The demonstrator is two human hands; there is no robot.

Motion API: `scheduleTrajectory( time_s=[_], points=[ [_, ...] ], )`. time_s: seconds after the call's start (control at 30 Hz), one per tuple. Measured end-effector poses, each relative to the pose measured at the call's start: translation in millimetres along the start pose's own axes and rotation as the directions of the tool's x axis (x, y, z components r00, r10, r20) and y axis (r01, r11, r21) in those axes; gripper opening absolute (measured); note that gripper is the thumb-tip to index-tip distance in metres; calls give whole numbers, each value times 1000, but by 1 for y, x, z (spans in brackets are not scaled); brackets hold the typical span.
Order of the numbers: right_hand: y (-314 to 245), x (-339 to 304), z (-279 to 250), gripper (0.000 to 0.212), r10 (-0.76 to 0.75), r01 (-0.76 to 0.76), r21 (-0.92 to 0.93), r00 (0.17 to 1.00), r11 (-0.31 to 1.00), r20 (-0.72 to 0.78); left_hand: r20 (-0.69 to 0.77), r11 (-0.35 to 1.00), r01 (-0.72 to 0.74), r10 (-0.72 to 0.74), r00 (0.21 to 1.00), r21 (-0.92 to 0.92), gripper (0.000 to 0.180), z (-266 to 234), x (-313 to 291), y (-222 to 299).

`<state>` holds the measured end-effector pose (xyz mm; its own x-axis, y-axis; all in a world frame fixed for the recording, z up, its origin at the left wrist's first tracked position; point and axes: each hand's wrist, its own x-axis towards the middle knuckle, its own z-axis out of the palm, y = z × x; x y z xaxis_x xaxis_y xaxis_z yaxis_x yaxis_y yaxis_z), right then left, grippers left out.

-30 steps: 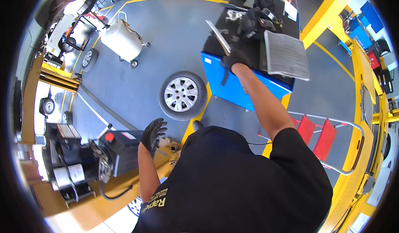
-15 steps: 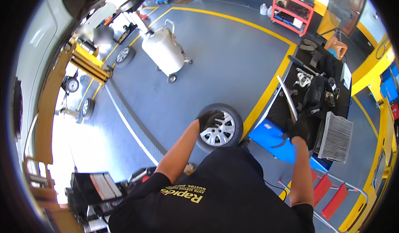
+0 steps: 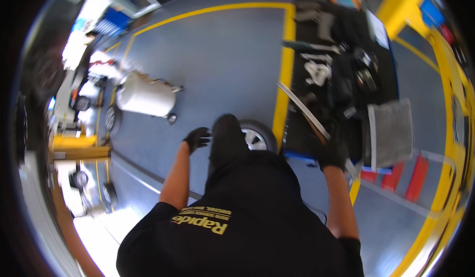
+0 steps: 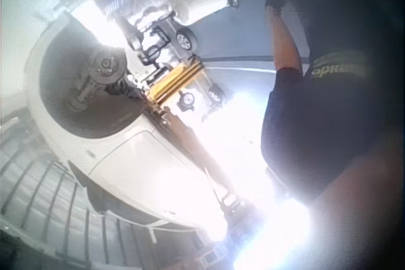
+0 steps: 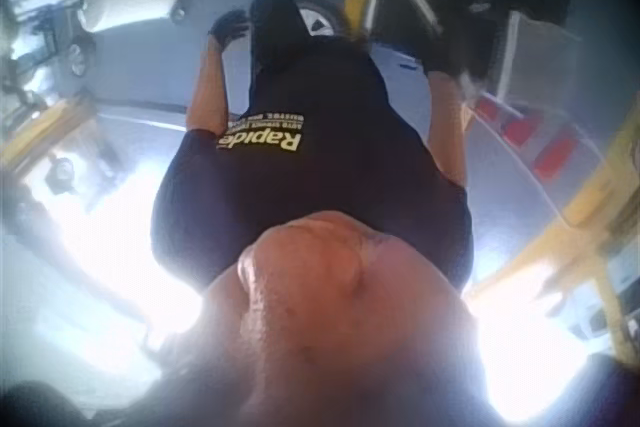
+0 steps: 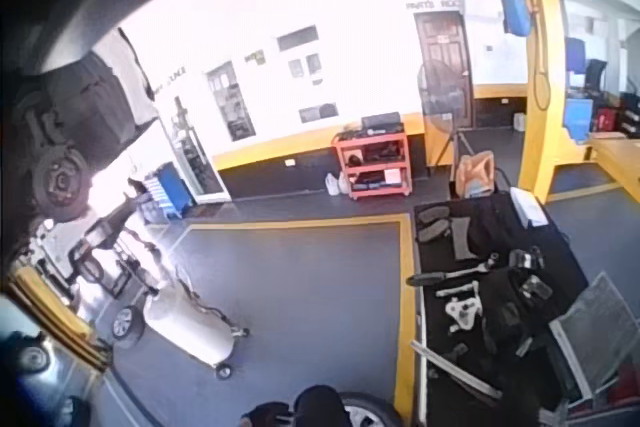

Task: The person removes two brake rotors from a vehicle's wheel hubs using a hammer and places them on the floor. They then measure the wheel hub with a caliper and place the caliper on a tool cart. The person handles a clipboard at the end.

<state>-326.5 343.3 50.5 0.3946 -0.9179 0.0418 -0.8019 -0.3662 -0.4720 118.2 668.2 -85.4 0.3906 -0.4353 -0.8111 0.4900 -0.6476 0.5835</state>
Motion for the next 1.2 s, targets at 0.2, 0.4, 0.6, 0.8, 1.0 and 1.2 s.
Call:
scheduleTrajectory(
  time_s=[0.2, 0.4, 0.6, 0.8, 1.0, 1.2],
  points=[
    [-25, 11, 1, 79, 85, -84, -206, 996, 975, -4, -84, 941, 259, -247, 965, 217, 42, -89, 81, 41],
    [-64, 30, 24, 86, 424, -390, -540, 903, 746, -66, 48, 950, 215, -231, 972, 227, 42, -170, 240, 142],
    [-157, 72, 49, 86, 767, -725, -543, 606, 424, -210, 28, 995, 39, -41, 999, 90, 51, -282, 385, 296],
    [-285, 160, 50, 53, 657, -603, -423, 753, 676, -22, 196, 982, 119, -89, 977, -145, 51, -302, 369, 359],
    [-407, 319, 192, 29, 339, -418, 365, 904, 832, 262, 560, 882, 294, -41, 827, -369, 38, -171, 322, 474],
    [-504, 480, 282, 42, 148, -243, 297, 940, 924, 308, 793, 869, 211, 275, 544, -447, 28, -44, 303, 602]
  ],
)
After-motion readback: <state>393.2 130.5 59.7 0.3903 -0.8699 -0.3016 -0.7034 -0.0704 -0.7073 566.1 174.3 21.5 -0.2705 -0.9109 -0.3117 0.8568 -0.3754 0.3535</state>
